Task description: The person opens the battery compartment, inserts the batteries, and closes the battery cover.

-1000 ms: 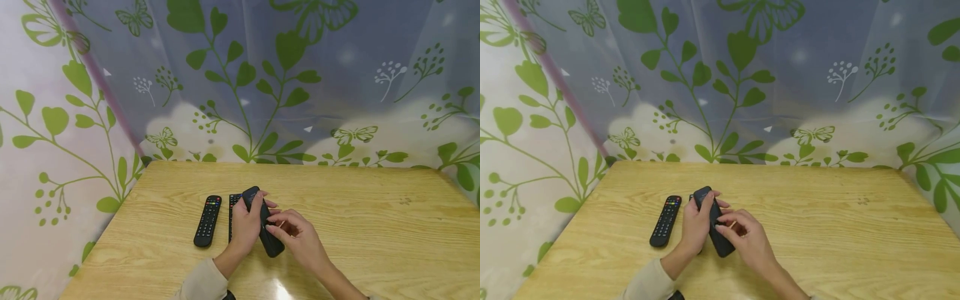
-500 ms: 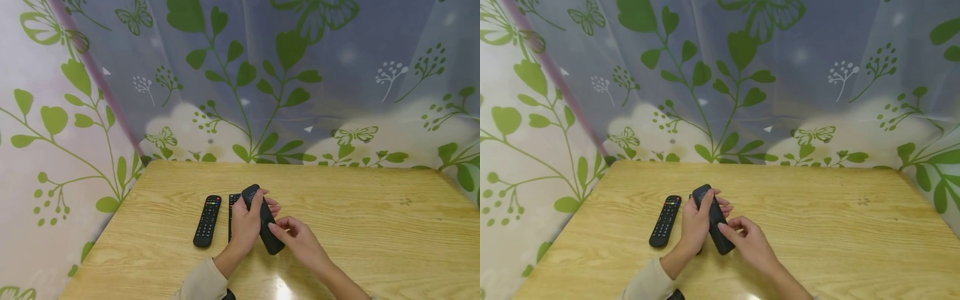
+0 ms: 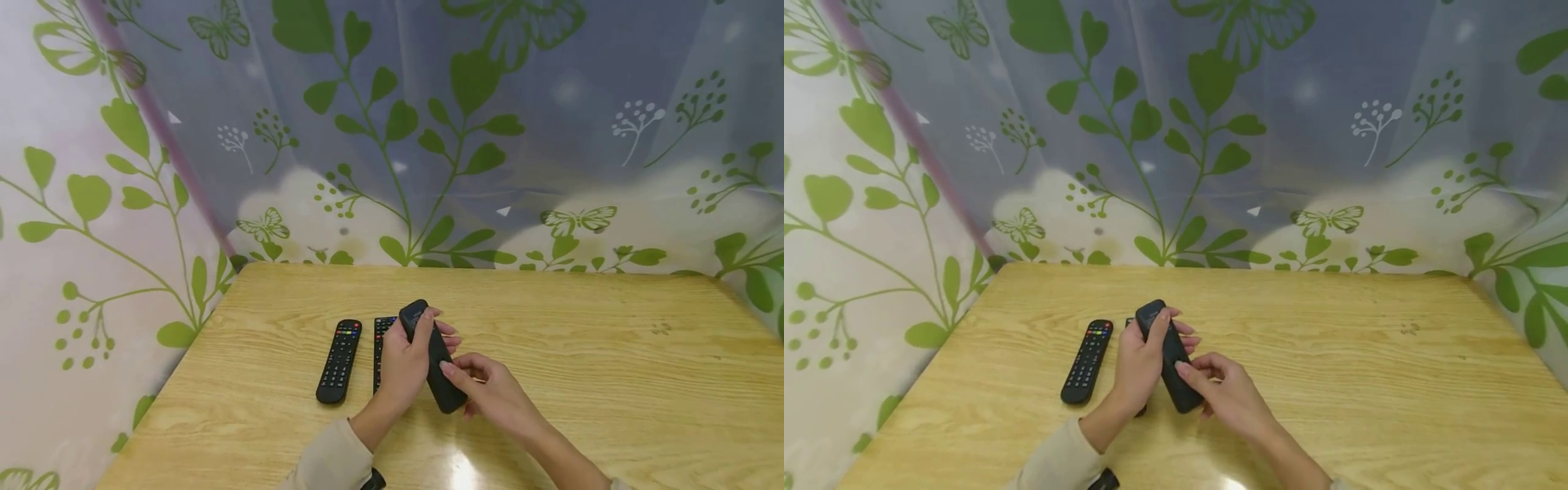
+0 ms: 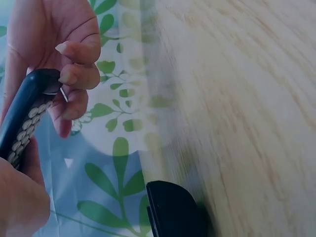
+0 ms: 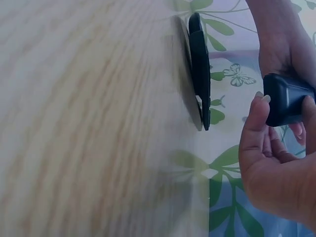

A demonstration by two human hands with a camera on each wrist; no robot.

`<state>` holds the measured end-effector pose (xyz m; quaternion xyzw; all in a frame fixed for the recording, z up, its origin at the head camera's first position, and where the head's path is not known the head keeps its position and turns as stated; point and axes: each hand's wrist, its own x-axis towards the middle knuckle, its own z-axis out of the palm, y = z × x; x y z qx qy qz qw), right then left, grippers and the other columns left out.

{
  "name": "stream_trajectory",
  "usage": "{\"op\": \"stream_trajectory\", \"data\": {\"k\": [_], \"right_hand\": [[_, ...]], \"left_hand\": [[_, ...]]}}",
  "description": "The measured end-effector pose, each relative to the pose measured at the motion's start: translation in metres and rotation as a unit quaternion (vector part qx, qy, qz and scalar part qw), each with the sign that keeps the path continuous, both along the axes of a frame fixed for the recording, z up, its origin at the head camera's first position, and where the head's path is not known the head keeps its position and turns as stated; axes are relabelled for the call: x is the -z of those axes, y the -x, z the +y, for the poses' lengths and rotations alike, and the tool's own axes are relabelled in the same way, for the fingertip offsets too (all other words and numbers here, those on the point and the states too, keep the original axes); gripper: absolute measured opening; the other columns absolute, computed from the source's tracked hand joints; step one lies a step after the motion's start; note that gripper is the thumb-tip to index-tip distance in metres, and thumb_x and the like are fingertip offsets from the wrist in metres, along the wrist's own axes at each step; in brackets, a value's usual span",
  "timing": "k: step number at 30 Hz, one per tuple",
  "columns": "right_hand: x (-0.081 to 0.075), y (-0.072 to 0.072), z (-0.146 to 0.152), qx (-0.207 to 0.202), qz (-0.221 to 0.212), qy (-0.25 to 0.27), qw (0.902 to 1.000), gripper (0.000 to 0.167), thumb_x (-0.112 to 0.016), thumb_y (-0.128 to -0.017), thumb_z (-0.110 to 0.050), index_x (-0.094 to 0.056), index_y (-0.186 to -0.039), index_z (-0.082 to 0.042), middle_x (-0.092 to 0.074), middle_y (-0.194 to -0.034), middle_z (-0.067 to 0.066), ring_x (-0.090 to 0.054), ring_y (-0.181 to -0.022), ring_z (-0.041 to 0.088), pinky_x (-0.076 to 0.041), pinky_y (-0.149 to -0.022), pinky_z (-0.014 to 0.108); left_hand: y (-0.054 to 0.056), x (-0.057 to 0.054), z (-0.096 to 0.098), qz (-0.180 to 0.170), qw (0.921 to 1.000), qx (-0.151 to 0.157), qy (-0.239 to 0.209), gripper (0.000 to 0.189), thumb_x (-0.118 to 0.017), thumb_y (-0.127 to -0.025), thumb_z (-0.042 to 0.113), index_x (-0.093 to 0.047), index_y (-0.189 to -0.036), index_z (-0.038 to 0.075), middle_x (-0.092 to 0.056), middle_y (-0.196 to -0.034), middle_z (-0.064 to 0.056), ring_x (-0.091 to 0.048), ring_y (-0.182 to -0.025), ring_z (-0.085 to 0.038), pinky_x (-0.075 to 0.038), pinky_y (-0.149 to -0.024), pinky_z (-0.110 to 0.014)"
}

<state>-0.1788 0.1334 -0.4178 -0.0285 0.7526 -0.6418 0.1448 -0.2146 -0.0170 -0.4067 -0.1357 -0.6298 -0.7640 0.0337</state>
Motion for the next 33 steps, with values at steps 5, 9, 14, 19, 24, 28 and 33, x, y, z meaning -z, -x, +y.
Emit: {"op": "stream_trajectory", "data": {"k": [5, 9, 14, 19, 24, 28, 33], "right_hand": [[0.001, 0.000, 0.004, 0.000, 0.010, 0.003, 0.9999, 0.042, -0.059, -0.096, -0.037, -0.059, -0.112, 0.002, -0.064, -0.093, 0.011, -0.060, -0.072, 0.024, -0.055, -0.055, 0.034], [0.002, -0.001, 0.005, 0.004, 0.010, 0.008, 0.9999, 0.041, -0.059, -0.095, -0.037, -0.059, -0.110, 0.002, -0.064, -0.093, 0.011, -0.060, -0.073, 0.024, -0.055, -0.055, 0.034], [0.003, -0.002, 0.007, 0.012, 0.013, 0.008, 0.9998, 0.041, -0.059, -0.096, -0.036, -0.059, -0.109, 0.002, -0.065, -0.092, 0.011, -0.060, -0.072, 0.023, -0.055, -0.054, 0.033], [0.004, -0.003, 0.009, 0.017, 0.016, 0.007, 0.9997, 0.040, -0.058, -0.096, -0.035, -0.059, -0.108, 0.003, -0.064, -0.090, 0.012, -0.059, -0.071, 0.023, -0.055, -0.054, 0.033], [0.002, -0.004, 0.010, 0.033, 0.011, 0.011, 0.9993, 0.040, -0.057, -0.097, -0.035, -0.058, -0.104, 0.004, -0.064, -0.089, 0.012, -0.060, -0.069, 0.024, -0.055, -0.056, 0.032], [0.000, -0.004, 0.014, 0.030, -0.007, 0.052, 0.9982, 0.040, -0.054, -0.099, -0.035, -0.056, -0.102, 0.004, -0.059, -0.092, 0.012, -0.059, -0.073, 0.024, -0.054, -0.058, 0.029], [-0.003, -0.004, 0.019, 0.003, -0.019, 0.112, 0.9936, 0.036, -0.048, -0.101, -0.035, -0.056, -0.099, 0.001, -0.053, -0.095, 0.010, -0.055, -0.075, 0.020, -0.051, -0.057, 0.026]], "left_hand": [[0.002, 0.000, -0.001, -0.004, 0.9995, 0.032, 0.005, 0.036, -0.048, -0.101, 0.034, -0.056, -0.118, 0.003, -0.067, -0.095, -0.015, -0.069, -0.084, -0.029, -0.058, -0.076, -0.037], [0.002, -0.001, -0.002, -0.005, 0.9986, 0.052, 0.007, 0.039, -0.048, -0.101, 0.036, -0.055, -0.121, 0.002, -0.066, -0.097, -0.016, -0.069, -0.087, -0.029, -0.057, -0.077, -0.038], [0.002, -0.002, -0.002, -0.005, 0.9974, 0.071, 0.012, 0.042, -0.045, -0.101, 0.038, -0.054, -0.123, 0.004, -0.066, -0.099, -0.014, -0.068, -0.089, -0.027, -0.057, -0.079, -0.037], [0.002, -0.003, -0.003, 0.003, 0.9964, 0.082, 0.021, 0.040, -0.044, -0.102, 0.036, -0.053, -0.125, 0.003, -0.065, -0.100, -0.015, -0.068, -0.091, -0.028, -0.056, -0.081, -0.037], [0.003, -0.004, -0.005, 0.021, 0.9927, 0.116, 0.022, 0.038, -0.042, -0.104, 0.029, -0.047, -0.132, 0.003, -0.062, -0.107, -0.019, -0.065, -0.098, -0.031, -0.054, -0.087, -0.037], [0.003, -0.006, -0.008, 0.024, 0.9869, 0.160, -0.004, 0.040, -0.043, -0.104, 0.020, -0.039, -0.139, 0.003, -0.058, -0.116, -0.023, -0.061, -0.106, -0.034, -0.050, -0.093, -0.038], [0.003, -0.010, -0.011, 0.026, 0.9797, 0.193, -0.047, 0.047, -0.049, -0.099, 0.014, -0.035, -0.142, 0.000, -0.056, -0.121, -0.026, -0.059, -0.110, -0.035, -0.047, -0.097, -0.040]]}}
